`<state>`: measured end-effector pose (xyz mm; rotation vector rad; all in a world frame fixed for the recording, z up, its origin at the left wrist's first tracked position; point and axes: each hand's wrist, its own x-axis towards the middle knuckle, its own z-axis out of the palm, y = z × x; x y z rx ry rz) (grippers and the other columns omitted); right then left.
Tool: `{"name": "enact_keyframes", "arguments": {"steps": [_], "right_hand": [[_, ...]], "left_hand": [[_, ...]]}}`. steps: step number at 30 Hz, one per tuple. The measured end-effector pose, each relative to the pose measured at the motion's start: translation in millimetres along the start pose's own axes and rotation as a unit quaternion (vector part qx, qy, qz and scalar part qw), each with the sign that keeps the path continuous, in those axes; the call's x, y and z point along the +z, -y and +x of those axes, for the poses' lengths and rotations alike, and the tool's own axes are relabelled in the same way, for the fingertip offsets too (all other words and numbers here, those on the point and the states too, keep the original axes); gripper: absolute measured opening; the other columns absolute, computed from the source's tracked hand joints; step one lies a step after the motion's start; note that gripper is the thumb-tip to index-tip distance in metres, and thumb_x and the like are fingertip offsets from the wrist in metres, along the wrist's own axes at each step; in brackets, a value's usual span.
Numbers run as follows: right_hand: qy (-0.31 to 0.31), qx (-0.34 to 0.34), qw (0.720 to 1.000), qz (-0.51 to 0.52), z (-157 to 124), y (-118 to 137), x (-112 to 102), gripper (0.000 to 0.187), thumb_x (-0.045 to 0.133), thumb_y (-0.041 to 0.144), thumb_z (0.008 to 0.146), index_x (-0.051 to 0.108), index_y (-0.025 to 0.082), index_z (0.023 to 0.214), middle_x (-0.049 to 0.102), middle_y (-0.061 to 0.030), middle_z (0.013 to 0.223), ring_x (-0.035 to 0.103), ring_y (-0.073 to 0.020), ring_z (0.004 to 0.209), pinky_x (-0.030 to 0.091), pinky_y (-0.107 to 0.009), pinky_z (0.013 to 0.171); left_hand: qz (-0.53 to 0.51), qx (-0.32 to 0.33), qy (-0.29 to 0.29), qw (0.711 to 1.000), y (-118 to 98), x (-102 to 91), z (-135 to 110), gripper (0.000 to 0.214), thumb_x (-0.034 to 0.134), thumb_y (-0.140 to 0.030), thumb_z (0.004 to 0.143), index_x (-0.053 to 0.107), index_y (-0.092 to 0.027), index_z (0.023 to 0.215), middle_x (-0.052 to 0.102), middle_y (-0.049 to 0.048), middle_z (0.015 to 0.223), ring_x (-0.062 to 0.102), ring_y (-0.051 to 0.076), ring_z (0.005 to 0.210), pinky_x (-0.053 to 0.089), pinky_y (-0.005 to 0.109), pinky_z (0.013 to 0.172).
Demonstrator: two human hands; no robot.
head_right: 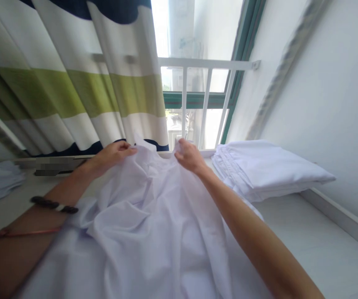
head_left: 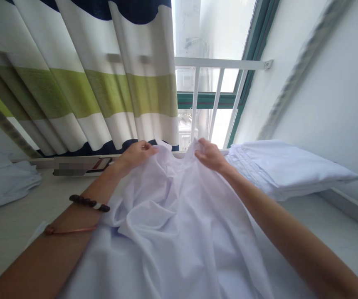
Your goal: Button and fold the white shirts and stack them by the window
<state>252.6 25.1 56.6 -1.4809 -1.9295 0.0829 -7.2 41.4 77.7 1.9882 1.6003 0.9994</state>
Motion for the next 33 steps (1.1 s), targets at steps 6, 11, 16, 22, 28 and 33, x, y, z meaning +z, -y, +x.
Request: {"name": "enact_keyframes", "arguments": {"steps": [6, 11, 16, 22, 28, 33], "right_hand": [[0.151, -0.09, 0.979, -0.108, -63.6, 16.6, 63.0, 0.035, 0.044, 0.02, 0.084, 0.058, 0.02, 0.116, 0.063, -0.0093, 0.115, 0.062, -0.0223, 0.092, 0.043, -0.03, 0.078], [0.181, -0.013, 0.983, 0.002, -61.4, 6.4, 57.1, 0.034, 0.041, 0.038, 0.09, 0.067, 0.021, 0.103, 0.068, -0.0079, 0.107, 0.061, -0.0242, 0.099, 0.041, -0.032, 0.086], [0.271, 0.115, 0.949, 0.11, -32.7, -5.0, 45.9, 0.037, 0.039, 0.04, 0.092, 0.068, 0.018, 0.097, 0.072, -0.0061, 0.087, 0.064, -0.0181, 0.078, 0.045, -0.026, 0.071], [0.248, 0.108, 0.957, 0.108, -24.2, 1.7, 55.8, 0.031, 0.054, 0.047, 0.082, 0.065, 0.02, 0.093, 0.069, -0.0023, 0.073, 0.062, -0.0166, 0.065, 0.042, -0.024, 0.059], [0.13, 0.084, 0.987, 0.036, -40.7, 15.3, 75.4, 0.035, 0.053, 0.052, 0.078, 0.061, 0.019, 0.085, 0.068, -0.0087, 0.084, 0.06, -0.0234, 0.079, 0.038, -0.029, 0.065], [0.062, 0.074, 0.985, 0.142, -45.4, 10.4, 80.5, 0.017, 0.051, 0.031, 0.078, 0.054, 0.019, 0.066, 0.06, -0.002, 0.065, 0.054, -0.0163, 0.066, 0.037, -0.027, 0.062]], "left_hand": [[0.093, 0.057, 0.065, 0.992, 29.3, 62.3, -48.7, 0.015, 0.057, -0.02, 0.07, 0.056, -0.021, 0.085, 0.066, 0.0062, 0.096, 0.062, 0.024, 0.089, 0.044, 0.031, 0.074], [0.054, 0.062, 0.099, 0.992, 48.0, 66.8, -53.4, 0.035, 0.058, -0.037, 0.069, 0.057, -0.022, 0.101, 0.066, 0.0063, 0.106, 0.062, 0.026, 0.095, 0.045, 0.032, 0.078], [-0.108, -0.011, 0.183, 0.977, 40.9, 52.8, -41.8, 0.046, 0.03, -0.044, 0.079, 0.062, -0.018, 0.099, 0.07, 0.0057, 0.085, 0.062, 0.021, 0.073, 0.047, 0.031, 0.067], [0.006, 0.019, 0.137, 0.99, 37.8, 61.8, -48.7, 0.035, 0.061, -0.052, 0.068, 0.062, -0.023, 0.087, 0.062, -0.0028, 0.064, 0.054, 0.017, 0.061, 0.039, 0.026, 0.058], [-0.018, 0.034, 0.057, 0.998, 44.1, 67.2, -48.0, 0.031, 0.06, -0.051, 0.072, 0.062, -0.021, 0.078, 0.066, 0.0, 0.077, 0.057, 0.017, 0.07, 0.043, 0.025, 0.066], [-0.133, -0.031, -0.046, 0.99, 47.1, 62.7, -42.8, 0.041, 0.063, -0.057, 0.067, 0.057, -0.018, 0.08, 0.065, 0.0016, 0.076, 0.057, 0.015, 0.065, 0.043, 0.024, 0.06]]}}
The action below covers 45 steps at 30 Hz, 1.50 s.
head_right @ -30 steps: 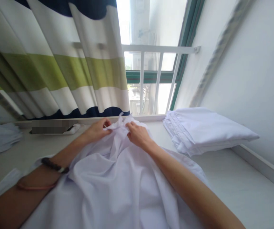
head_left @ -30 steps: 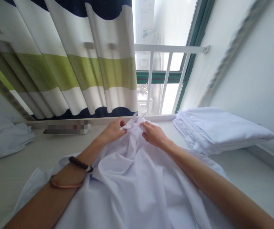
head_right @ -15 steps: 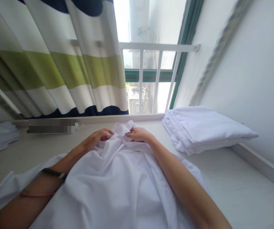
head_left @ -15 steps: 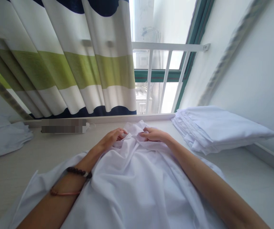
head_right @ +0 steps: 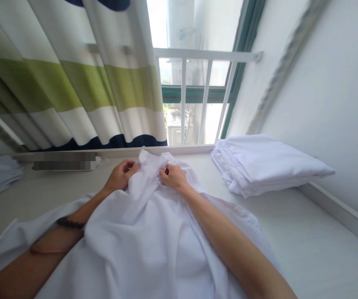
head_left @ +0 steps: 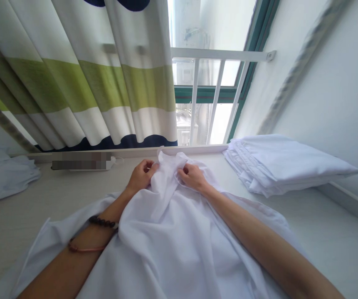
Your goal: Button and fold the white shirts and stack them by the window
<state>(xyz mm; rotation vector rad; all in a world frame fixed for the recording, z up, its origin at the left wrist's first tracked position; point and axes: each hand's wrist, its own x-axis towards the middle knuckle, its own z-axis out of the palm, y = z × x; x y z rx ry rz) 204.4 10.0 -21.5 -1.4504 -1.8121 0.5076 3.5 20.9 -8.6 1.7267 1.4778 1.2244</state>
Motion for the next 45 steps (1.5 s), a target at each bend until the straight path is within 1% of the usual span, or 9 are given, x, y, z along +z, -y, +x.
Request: {"name": "enact_keyframes", "arguments": {"steps": [6, 12, 18, 23, 29, 34, 39, 42, 45], "right_hand": [[0.025, 0.006, 0.988, 0.155, 2.4, -2.7, 0.8, 0.027, 0.041, 0.041, 0.085, 0.054, 0.02, 0.074, 0.055, 0.0015, 0.06, 0.05, -0.0117, 0.054, 0.041, -0.023, 0.054], [0.066, 0.082, 0.906, 0.409, 4.2, -4.3, 2.0, 0.031, 0.058, 0.048, 0.072, 0.054, 0.021, 0.087, 0.055, 0.0047, 0.064, 0.049, -0.0087, 0.049, 0.04, -0.021, 0.047], [0.07, 0.088, 0.9, 0.421, 2.7, -4.5, 1.6, 0.037, 0.061, 0.056, 0.072, 0.045, 0.022, 0.07, 0.042, 0.0078, 0.049, 0.043, -0.0084, 0.042, 0.036, -0.021, 0.042], [0.158, 0.069, 0.909, 0.379, -2.1, 1.4, -6.2, 0.043, 0.057, 0.059, 0.077, 0.05, 0.021, 0.058, 0.052, 0.0012, 0.051, 0.047, -0.0107, 0.045, 0.039, -0.024, 0.045], [0.22, 0.018, 0.939, 0.265, -7.7, 9.1, -16.6, 0.016, 0.067, 0.029, 0.07, 0.059, 0.02, 0.06, 0.058, 0.0013, 0.054, 0.051, -0.0117, 0.05, 0.039, -0.023, 0.049], [0.218, 0.014, 0.915, 0.339, -4.6, 1.0, -16.4, 0.016, 0.068, 0.028, 0.067, 0.064, 0.021, 0.081, 0.066, 0.0026, 0.071, 0.058, -0.0119, 0.062, 0.045, -0.023, 0.06], [0.197, 0.031, 0.93, 0.309, -4.1, -3.3, -15.1, 0.017, 0.07, 0.033, 0.066, 0.065, 0.018, 0.072, 0.065, 0.0007, 0.067, 0.056, -0.0122, 0.061, 0.044, -0.022, 0.057], [0.205, 0.032, 0.924, 0.32, -4.8, -2.4, -14.8, 0.016, 0.071, 0.032, 0.066, 0.066, 0.02, 0.074, 0.065, 0.0017, 0.069, 0.058, -0.0126, 0.065, 0.045, -0.023, 0.061], [0.204, 0.027, 0.923, 0.325, -5.2, -1.0, -15.2, 0.015, 0.07, 0.033, 0.067, 0.063, 0.021, 0.07, 0.062, 0.0043, 0.063, 0.057, -0.0113, 0.062, 0.043, -0.021, 0.059]], "left_hand": [[-0.048, -0.04, 0.055, 0.997, -6.8, -0.6, -3.7, 0.043, 0.067, -0.055, 0.063, 0.058, -0.017, 0.08, 0.067, 0.0028, 0.074, 0.06, 0.018, 0.069, 0.044, 0.025, 0.061], [-0.133, -0.025, 0.162, 0.977, -5.3, 0.1, -6.5, 0.042, 0.072, -0.05, 0.063, 0.058, -0.016, 0.082, 0.065, 0.0013, 0.077, 0.059, 0.015, 0.069, 0.044, 0.023, 0.06], [-0.192, -0.011, 0.19, 0.963, -10.0, 3.0, -14.1, 0.059, 0.075, -0.045, 0.06, 0.045, -0.027, 0.108, 0.059, -0.0062, 0.078, 0.053, 0.008, 0.057, 0.04, 0.019, 0.052], [-0.14, 0.009, 0.202, 0.969, -14.2, 8.4, -19.7, 0.051, 0.068, -0.053, 0.062, 0.051, -0.022, 0.099, 0.048, -0.007, 0.062, 0.041, 0.007, 0.049, 0.029, 0.019, 0.045], [-0.063, -0.038, 0.208, 0.975, -11.4, 9.6, -13.0, 0.041, 0.064, -0.055, 0.065, 0.05, -0.019, 0.079, 0.05, -0.0053, 0.056, 0.036, 0.007, 0.045, 0.024, 0.019, 0.043], [-0.089, -0.011, 0.222, 0.971, -9.0, 9.7, -12.0, 0.037, 0.069, -0.045, 0.062, 0.052, -0.019, 0.082, 0.051, -0.0059, 0.056, 0.044, 0.009, 0.048, 0.032, 0.02, 0.046], [-0.089, 0.035, 0.174, 0.98, -11.7, 6.1, -14.9, 0.024, 0.063, -0.041, 0.07, 0.063, -0.019, 0.081, 0.059, -0.0026, 0.061, 0.049, 0.011, 0.051, 0.036, 0.021, 0.048], [-0.057, 0.059, 0.192, 0.978, -11.7, 5.9, -14.5, 0.024, 0.06, -0.039, 0.072, 0.071, -0.018, 0.079, 0.069, 0.0032, 0.08, 0.06, 0.017, 0.072, 0.045, 0.024, 0.062], [-0.046, 0.048, 0.222, 0.973, -7.0, 9.0, -11.8, 0.033, 0.063, -0.04, 0.07, 0.071, -0.016, 0.091, 0.066, 0.0023, 0.074, 0.06, 0.018, 0.07, 0.046, 0.026, 0.062]]}}
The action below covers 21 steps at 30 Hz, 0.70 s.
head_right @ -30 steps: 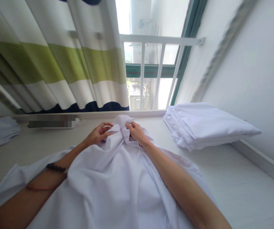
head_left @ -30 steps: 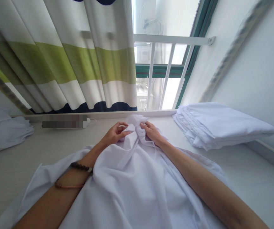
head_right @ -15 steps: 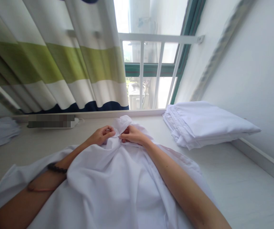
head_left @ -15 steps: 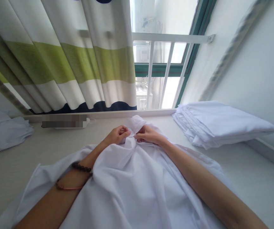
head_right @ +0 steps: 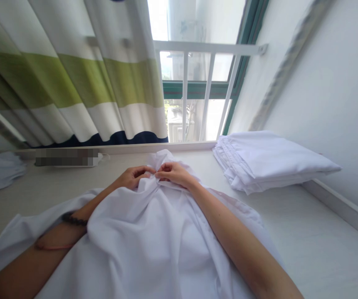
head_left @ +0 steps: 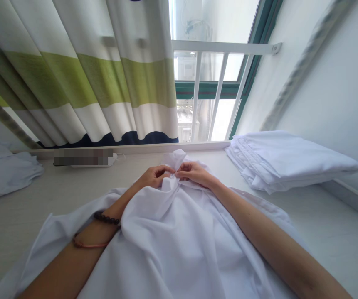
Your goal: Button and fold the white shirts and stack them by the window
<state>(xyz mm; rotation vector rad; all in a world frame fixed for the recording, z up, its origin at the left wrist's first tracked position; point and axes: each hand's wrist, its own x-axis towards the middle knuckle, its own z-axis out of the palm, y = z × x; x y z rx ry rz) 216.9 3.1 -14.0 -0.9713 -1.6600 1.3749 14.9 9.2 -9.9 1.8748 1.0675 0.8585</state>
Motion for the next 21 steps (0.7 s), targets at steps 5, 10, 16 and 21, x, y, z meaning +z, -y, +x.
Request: {"name": "enact_keyframes", "arguments": {"steps": [5, 10, 16, 21], "right_hand": [[-0.011, 0.02, 0.999, -0.038, 0.0, 2.7, 1.4, 0.017, 0.066, 0.038, 0.073, 0.063, 0.021, 0.072, 0.06, 0.0045, 0.061, 0.055, -0.011, 0.059, 0.039, -0.02, 0.053], [-0.036, 0.037, 0.999, -0.004, 1.4, 3.5, 1.7, 0.017, 0.067, 0.036, 0.072, 0.062, 0.02, 0.074, 0.059, 0.0049, 0.06, 0.053, -0.0095, 0.056, 0.038, -0.02, 0.053], [-0.002, 0.036, 0.997, 0.072, 3.9, -1.9, -3.5, 0.021, 0.076, 0.028, 0.063, 0.064, 0.019, 0.078, 0.063, 0.0045, 0.068, 0.056, -0.0082, 0.06, 0.041, -0.02, 0.058], [0.01, 0.052, 0.99, 0.131, 6.7, -6.9, -6.4, 0.028, 0.079, 0.022, 0.057, 0.064, 0.02, 0.08, 0.067, 0.0033, 0.074, 0.059, -0.0105, 0.067, 0.043, -0.022, 0.065]], "left_hand": [[0.004, -0.025, -0.001, 1.0, 5.1, 1.5, 4.9, 0.05, 0.076, -0.04, 0.055, 0.068, -0.015, 0.097, 0.051, -0.0048, 0.061, 0.05, 0.011, 0.055, 0.041, 0.024, 0.056], [0.019, -0.055, 0.011, 0.998, -0.5, -0.4, 5.9, 0.053, 0.076, -0.044, 0.055, 0.065, -0.015, 0.098, 0.048, -0.0053, 0.063, 0.048, 0.011, 0.059, 0.038, 0.024, 0.057], [0.094, 0.007, 0.015, 0.995, 4.1, -1.2, 9.3, 0.043, 0.074, -0.029, 0.053, 0.06, -0.017, 0.092, 0.042, -0.0092, 0.058, 0.044, 0.011, 0.056, 0.037, 0.022, 0.057], [0.186, 0.086, -0.052, 0.977, 8.6, 1.9, 6.5, 0.033, 0.057, -0.011, 0.06, 0.062, -0.017, 0.092, 0.041, -0.0066, 0.064, 0.043, 0.01, 0.06, 0.038, 0.021, 0.061]]}}
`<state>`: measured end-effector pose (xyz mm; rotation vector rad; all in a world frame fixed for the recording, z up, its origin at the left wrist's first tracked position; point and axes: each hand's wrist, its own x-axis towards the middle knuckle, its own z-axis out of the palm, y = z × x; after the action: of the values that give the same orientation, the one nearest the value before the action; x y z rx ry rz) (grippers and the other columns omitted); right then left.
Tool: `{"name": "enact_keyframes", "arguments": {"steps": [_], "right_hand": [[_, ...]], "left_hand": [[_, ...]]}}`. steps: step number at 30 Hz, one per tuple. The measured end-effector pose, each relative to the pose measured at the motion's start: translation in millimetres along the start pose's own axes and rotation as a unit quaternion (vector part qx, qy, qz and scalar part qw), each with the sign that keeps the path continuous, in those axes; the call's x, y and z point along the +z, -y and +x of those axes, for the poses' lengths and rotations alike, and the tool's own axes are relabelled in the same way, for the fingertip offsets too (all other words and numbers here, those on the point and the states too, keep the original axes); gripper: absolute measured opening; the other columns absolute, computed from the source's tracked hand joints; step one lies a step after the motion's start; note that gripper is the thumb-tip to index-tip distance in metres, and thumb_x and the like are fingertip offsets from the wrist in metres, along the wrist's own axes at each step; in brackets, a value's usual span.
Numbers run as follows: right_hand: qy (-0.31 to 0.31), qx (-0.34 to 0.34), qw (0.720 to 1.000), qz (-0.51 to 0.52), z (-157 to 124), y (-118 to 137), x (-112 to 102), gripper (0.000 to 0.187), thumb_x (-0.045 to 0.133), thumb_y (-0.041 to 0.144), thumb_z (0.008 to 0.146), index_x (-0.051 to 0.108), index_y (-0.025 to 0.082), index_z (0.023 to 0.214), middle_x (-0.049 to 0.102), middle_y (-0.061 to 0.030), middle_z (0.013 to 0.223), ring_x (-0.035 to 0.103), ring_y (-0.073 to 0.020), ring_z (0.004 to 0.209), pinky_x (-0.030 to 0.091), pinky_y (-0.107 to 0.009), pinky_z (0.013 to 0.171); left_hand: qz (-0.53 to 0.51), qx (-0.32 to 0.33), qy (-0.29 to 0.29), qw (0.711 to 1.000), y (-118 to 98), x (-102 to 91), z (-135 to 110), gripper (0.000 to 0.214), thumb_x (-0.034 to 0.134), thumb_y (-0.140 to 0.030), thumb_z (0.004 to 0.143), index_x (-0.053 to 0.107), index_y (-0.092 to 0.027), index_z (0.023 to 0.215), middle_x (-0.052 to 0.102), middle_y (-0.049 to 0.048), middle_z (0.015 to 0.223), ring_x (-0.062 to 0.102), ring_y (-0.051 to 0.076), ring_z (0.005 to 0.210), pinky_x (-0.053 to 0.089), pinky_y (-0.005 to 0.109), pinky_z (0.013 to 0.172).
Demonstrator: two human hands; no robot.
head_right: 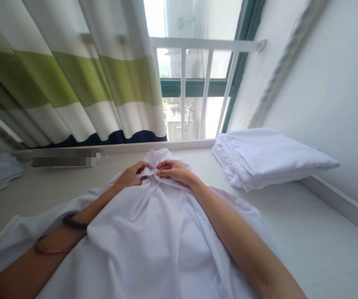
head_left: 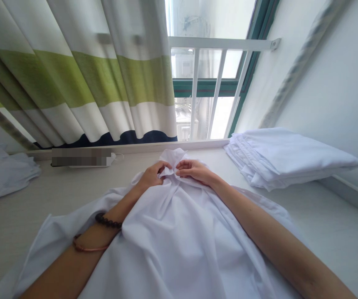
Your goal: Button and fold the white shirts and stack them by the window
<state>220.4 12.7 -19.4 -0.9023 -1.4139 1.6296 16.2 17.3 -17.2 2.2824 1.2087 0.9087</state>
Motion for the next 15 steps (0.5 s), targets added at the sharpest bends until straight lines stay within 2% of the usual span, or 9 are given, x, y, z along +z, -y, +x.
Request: {"name": "enact_keyframes", "arguments": {"steps": [3, 6, 9, 15], "right_hand": [[-0.004, -0.01, 1.0, -0.003, -0.3, 0.3, 1.1, 0.025, 0.078, 0.022, 0.058, 0.064, 0.021, 0.078, 0.065, 0.0043, 0.071, 0.058, -0.0103, 0.065, 0.044, -0.022, 0.066], [-0.008, -0.018, 1.0, -0.023, -1.8, 1.7, 3.6, 0.022, 0.077, 0.023, 0.06, 0.064, 0.022, 0.078, 0.064, 0.0048, 0.069, 0.057, -0.0101, 0.063, 0.043, -0.023, 0.064], [-0.009, -0.021, 0.999, -0.035, -2.4, 2.6, 5.7, 0.019, 0.076, 0.023, 0.061, 0.064, 0.022, 0.077, 0.063, 0.0053, 0.066, 0.056, -0.0098, 0.061, 0.044, -0.023, 0.065], [-0.056, -0.021, 0.998, -0.002, -0.2, 1.5, 6.1, 0.022, 0.077, 0.022, 0.058, 0.062, 0.02, 0.075, 0.062, 0.0053, 0.065, 0.055, -0.0086, 0.061, 0.045, -0.022, 0.066]], "left_hand": [[0.007, 0.011, -0.011, 1.0, -2.4, 2.5, -3.2, 0.032, 0.058, -0.011, 0.06, 0.063, -0.017, 0.091, 0.045, -0.0049, 0.068, 0.044, 0.011, 0.063, 0.039, 0.021, 0.063], [0.005, 0.011, -0.009, 1.0, -4.4, 4.4, -5.1, 0.023, 0.06, -0.026, 0.07, 0.063, -0.017, 0.091, 0.049, -0.0041, 0.067, 0.044, 0.01, 0.058, 0.039, 0.021, 0.057], [0.009, -0.003, -0.024, 1.0, -3.4, 5.7, -5.2, 0.025, 0.056, -0.04, 0.076, 0.061, -0.018, 0.084, 0.049, -0.004, 0.063, 0.045, 0.01, 0.055, 0.039, 0.021, 0.055], [0.051, 0.004, -0.101, 0.994, 1.1, 6.6, -4.0, 0.024, 0.063, -0.034, 0.069, 0.063, -0.019, 0.087, 0.058, -0.0033, 0.067, 0.052, 0.011, 0.058, 0.046, 0.02, 0.06]]}}
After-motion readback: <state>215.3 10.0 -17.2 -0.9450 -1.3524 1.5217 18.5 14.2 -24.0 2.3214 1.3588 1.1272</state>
